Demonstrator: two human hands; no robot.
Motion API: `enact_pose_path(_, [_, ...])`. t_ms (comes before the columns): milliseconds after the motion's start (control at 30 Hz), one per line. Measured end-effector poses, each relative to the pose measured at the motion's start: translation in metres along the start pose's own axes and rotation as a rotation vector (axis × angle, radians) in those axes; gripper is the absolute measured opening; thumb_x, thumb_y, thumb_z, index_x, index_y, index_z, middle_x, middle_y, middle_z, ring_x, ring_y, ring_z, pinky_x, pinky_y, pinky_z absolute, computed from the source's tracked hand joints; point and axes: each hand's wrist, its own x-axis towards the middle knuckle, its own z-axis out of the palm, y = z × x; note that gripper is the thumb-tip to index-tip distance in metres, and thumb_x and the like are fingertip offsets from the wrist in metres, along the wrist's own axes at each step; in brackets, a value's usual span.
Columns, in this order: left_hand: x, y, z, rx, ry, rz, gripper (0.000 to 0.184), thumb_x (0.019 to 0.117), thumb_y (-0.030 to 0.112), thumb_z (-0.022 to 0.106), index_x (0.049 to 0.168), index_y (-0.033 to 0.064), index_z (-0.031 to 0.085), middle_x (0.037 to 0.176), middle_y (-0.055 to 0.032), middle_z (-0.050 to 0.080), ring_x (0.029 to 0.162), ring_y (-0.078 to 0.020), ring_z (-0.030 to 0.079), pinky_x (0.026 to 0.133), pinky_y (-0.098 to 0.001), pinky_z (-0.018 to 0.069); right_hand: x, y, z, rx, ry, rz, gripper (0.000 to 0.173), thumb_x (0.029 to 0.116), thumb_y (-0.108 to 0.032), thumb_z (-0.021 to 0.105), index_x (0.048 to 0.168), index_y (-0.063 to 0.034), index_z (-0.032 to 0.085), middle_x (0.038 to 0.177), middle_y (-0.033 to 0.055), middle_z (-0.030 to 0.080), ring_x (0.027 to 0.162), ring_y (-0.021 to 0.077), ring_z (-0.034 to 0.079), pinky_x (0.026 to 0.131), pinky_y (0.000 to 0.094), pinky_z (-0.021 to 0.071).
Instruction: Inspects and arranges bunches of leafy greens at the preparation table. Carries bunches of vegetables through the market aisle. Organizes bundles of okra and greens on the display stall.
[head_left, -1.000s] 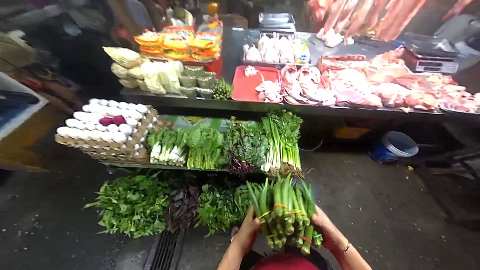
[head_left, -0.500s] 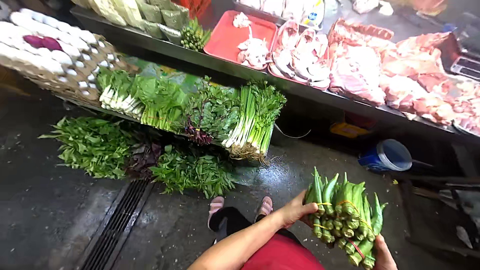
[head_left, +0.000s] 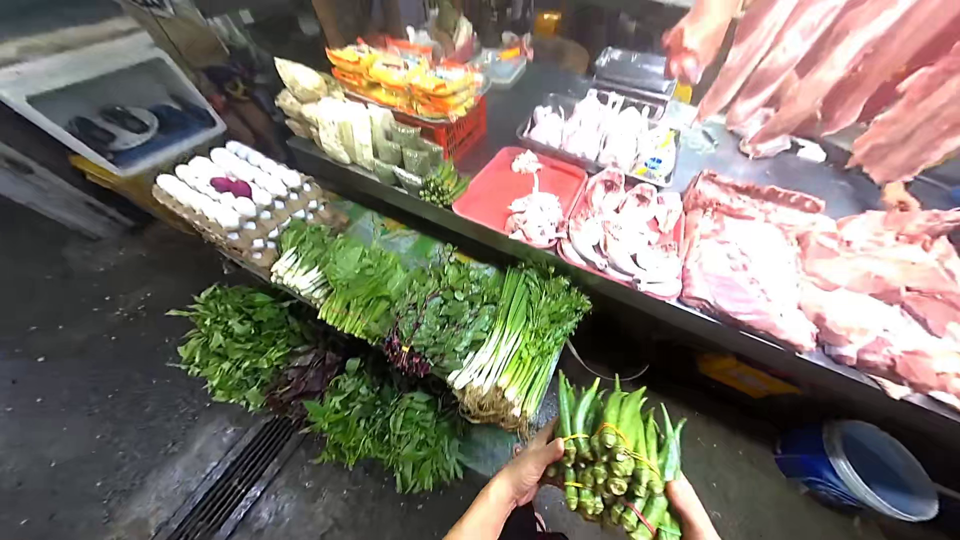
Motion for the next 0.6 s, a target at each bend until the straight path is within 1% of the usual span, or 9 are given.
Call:
enact_pose_path(33, [0.006,0.010,-0.006,-0.002,0.041,0.023,0.125,0.0615,0.072,0.083,0.151,0.0037,0.029,0.110,-0.0026,0.071,0.094,-0.0136,0.072,0.079,-0.0340,0.0615,0.018,-0.004,0.009,-0.003,0.000,0.023,0.096,0.0753,-0.062,0.082,0.142,-0.0086,0.038,0.109,0.0012,0.074,0.093,0.0134,0.074,0.082,0.0357,0.0641])
enact_pose_path(100, [0.017,0.037,-0.015,0.007,0.113,0.068,0.129,0.0572,0.076,0.082,0.150,0.0034,0.030,0.109,-0.0008,0.071,0.094,-0.0117,0.071,0.080,-0.0323,0.0611,0.057,-0.013,0.027,0.009,-0.016,0.059,0.105,0.0688,-0.064,0.085,0.143,-0.0073,0.037,0.108,0.0056,0.073,0.091,0.0168,0.074,0.079,0.0376,0.0648])
enact_pose_path(200, [0.032,0.083,-0.032,0.027,0.233,0.125,0.128,0.0556,0.077,0.081,0.149,0.0047,0.032,0.110,-0.0005,0.070,0.095,-0.0104,0.069,0.082,-0.0314,0.0602,0.118,-0.029,0.061,-0.007,-0.104,0.088,0.113,0.0652,-0.066,0.086,0.145,-0.0063,0.035,0.108,0.0064,0.073,0.088,0.0164,0.074,0.076,0.0360,0.0646])
enact_pose_path(333, [0.046,0.134,-0.068,-0.024,0.375,0.245,0.118,0.0559,0.079,0.080,0.141,0.0080,0.041,0.111,-0.0026,0.069,0.099,-0.0133,0.069,0.083,-0.0344,0.0603,0.200,-0.051,0.113,-0.058,-0.319,0.140,0.106,0.0717,-0.061,0.084,0.146,-0.0037,0.033,0.109,0.0083,0.071,0.090,0.0174,0.073,0.079,0.0368,0.0636])
enact_pose_path(400, [0.051,0.158,-0.081,-0.072,0.425,0.326,0.111,0.0568,0.080,0.079,0.136,0.0086,0.046,0.108,-0.0028,0.071,0.097,-0.0136,0.070,0.083,-0.0347,0.0612,0.240,-0.063,0.142,-0.102,-0.428,0.157,0.104,0.0733,-0.059,0.083,0.146,-0.0037,0.033,0.110,0.0076,0.071,0.091,0.0163,0.073,0.081,0.0359,0.0631])
enact_pose_path(433, [0.054,0.171,-0.086,-0.101,0.444,0.365,0.102,0.0627,0.078,0.078,0.132,0.0092,0.048,0.106,-0.0028,0.072,0.096,-0.0138,0.071,0.082,-0.0347,0.0619,0.260,-0.069,0.156,-0.122,-0.473,0.168,0.102,0.0750,-0.057,0.082,0.147,-0.0038,0.033,0.111,0.0073,0.071,0.092,0.0155,0.072,0.081,0.0351,0.0628])
enact_pose_path(500, [0.064,0.197,-0.098,-0.112,0.492,0.394,0.078,0.0836,0.070,0.063,0.131,0.0104,0.048,0.106,-0.0039,0.071,0.095,-0.0152,0.071,0.079,-0.0354,0.0615,0.297,-0.079,0.183,-0.169,-0.534,0.180,0.092,0.0827,-0.051,0.074,0.149,-0.0039,0.031,0.113,0.0077,0.069,0.094,0.0142,0.071,0.083,0.0337,0.0617])
enact_pose_path(567, [0.079,0.229,-0.111,-0.071,0.525,0.379,0.063,0.0997,0.062,0.039,0.135,0.0109,0.045,0.111,-0.0067,0.068,0.099,-0.0181,0.069,0.081,-0.0380,0.0606,0.337,-0.085,0.205,-0.175,-0.581,0.193,0.080,0.0927,-0.045,0.064,0.152,-0.0045,0.029,0.117,0.0102,0.067,0.099,0.0155,0.070,0.086,0.0346,0.0606])
enact_pose_path(600, [0.089,0.248,-0.117,-0.037,0.542,0.361,0.061,0.1035,0.059,0.029,0.137,0.0115,0.044,0.113,-0.0078,0.067,0.100,-0.0193,0.068,0.081,-0.0389,0.0599,0.357,-0.089,0.214,-0.171,-0.591,0.199,0.072,0.0982,-0.042,0.056,0.153,-0.0050,0.028,0.119,0.0115,0.066,0.100,0.0164,0.069,0.086,0.0355,0.0601])
